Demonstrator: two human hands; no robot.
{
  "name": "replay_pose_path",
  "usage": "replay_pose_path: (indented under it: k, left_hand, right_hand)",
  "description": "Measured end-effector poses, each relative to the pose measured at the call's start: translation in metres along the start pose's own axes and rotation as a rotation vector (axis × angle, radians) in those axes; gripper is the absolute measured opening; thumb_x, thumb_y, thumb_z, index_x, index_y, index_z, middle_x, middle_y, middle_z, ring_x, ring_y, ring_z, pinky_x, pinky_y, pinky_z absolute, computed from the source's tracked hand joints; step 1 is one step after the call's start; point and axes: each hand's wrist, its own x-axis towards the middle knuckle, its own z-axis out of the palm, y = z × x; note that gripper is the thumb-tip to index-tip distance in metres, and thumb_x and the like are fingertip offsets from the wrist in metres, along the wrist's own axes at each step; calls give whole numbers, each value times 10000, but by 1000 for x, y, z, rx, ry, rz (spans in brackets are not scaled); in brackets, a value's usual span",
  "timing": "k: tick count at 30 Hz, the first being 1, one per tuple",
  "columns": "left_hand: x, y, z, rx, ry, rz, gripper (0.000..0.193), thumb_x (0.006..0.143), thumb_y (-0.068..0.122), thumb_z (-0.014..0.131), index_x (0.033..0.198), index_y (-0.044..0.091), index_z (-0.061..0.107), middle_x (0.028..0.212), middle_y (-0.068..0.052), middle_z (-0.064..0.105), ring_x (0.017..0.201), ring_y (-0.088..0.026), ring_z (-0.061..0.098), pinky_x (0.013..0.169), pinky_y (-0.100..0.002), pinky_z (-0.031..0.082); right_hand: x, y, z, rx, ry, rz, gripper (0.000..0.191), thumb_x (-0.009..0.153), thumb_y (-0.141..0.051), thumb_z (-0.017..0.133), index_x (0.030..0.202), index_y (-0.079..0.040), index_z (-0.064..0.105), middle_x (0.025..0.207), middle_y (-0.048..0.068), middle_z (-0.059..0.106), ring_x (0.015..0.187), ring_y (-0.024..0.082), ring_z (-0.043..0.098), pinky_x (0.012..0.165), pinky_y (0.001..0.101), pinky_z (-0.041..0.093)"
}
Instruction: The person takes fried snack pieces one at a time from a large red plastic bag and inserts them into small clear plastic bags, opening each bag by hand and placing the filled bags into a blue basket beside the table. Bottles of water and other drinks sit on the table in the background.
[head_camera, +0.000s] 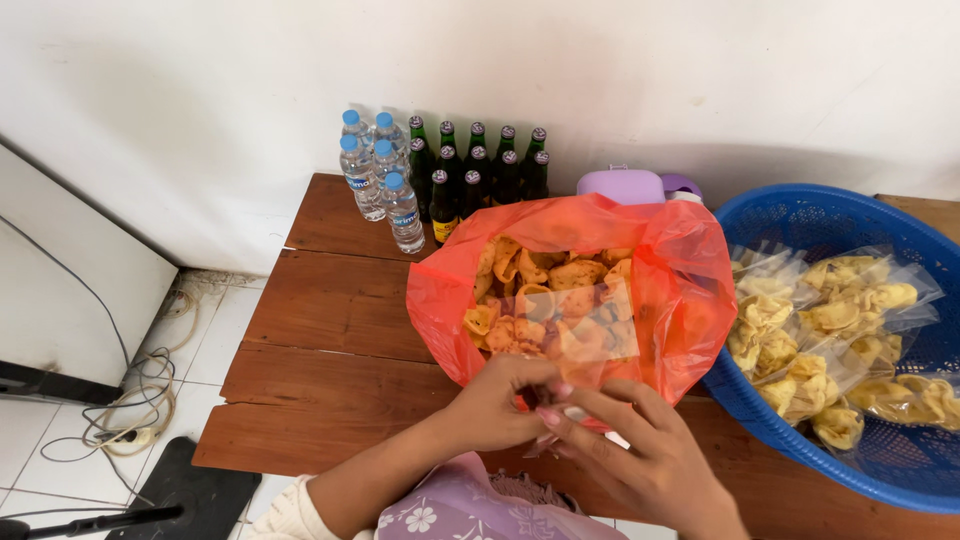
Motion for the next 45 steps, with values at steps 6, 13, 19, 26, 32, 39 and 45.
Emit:
replay_pose_path:
  k: [6, 13, 19, 26, 32, 39, 45]
  left_hand:
    - [7, 8, 9, -18, -163, 134, 141, 874, 65, 695, 830, 20, 569, 970, -76, 617, 902, -168, 617, 797, -324, 501]
    - [15, 14, 12, -175, -140, -7, 188, 984, 99, 605, 830, 34, 518, 1119, -22, 677, 927, -75, 601, 802, -256, 507]
    - [23, 29, 3, -269, -137, -241, 162, 1016, 76, 568, 1130, 112, 678, 982, -68, 626, 851, -84, 548, 748, -233, 450]
    - [32, 31, 4, -415, -138, -19, 149, 963, -22, 543, 819, 12, 526, 1336, -118, 525, 1254, -148, 611, 990, -283, 537]
    - [28, 24, 7, -401, -158, -86, 160, 962, -33, 532, 817, 26, 505, 1418, -151, 571, 1156, -170, 595, 953, -346, 512]
    - [49, 30, -4, -476, -7, -25, 124, 1016, -15, 488, 911, 6, 551, 1370, -134, 550, 1222, -144, 603, 1013, -334, 562]
    - [71, 48, -18, -444, 14, 98, 125, 1028, -35, 494, 911, 9, 496, 1360, -148, 552, 1128, -152, 615, 916, -317, 546]
  right_hand:
    - [8, 8, -30, -58, -231, -147, 645, 640, -200, 760, 1273, -113, 672, 1093, 43, 656, 895, 242, 603, 806, 395, 519]
    - [8, 13, -37, -51, -236, -107, 560, 706, -188, 744, 1232, -3, 689, 1063, 69, 645, 869, 235, 607, 729, 387, 511]
    - [22, 19, -47, -154, -158, -117, 451, 699, -143, 698, 1128, -2, 710, 1115, 96, 659, 895, 262, 637, 709, 390, 523]
    - [34, 14, -47, -10, -152, -70, 319, 800, -165, 780, 1096, -79, 696, 1090, 55, 685, 862, 235, 647, 693, 356, 532]
    - [32, 20, -41, 157, -217, 88, 280, 830, -155, 816, 1037, -65, 652, 941, 47, 660, 832, 251, 632, 698, 362, 533]
    - [39, 27, -56, -80, -224, -22, 318, 673, -108, 732, 986, -59, 700, 1076, 108, 676, 838, 268, 638, 679, 385, 531]
    - [56, 30, -78, -81, -304, -136, 291, 722, -185, 703, 976, -45, 674, 1279, 110, 684, 811, 233, 653, 619, 380, 523]
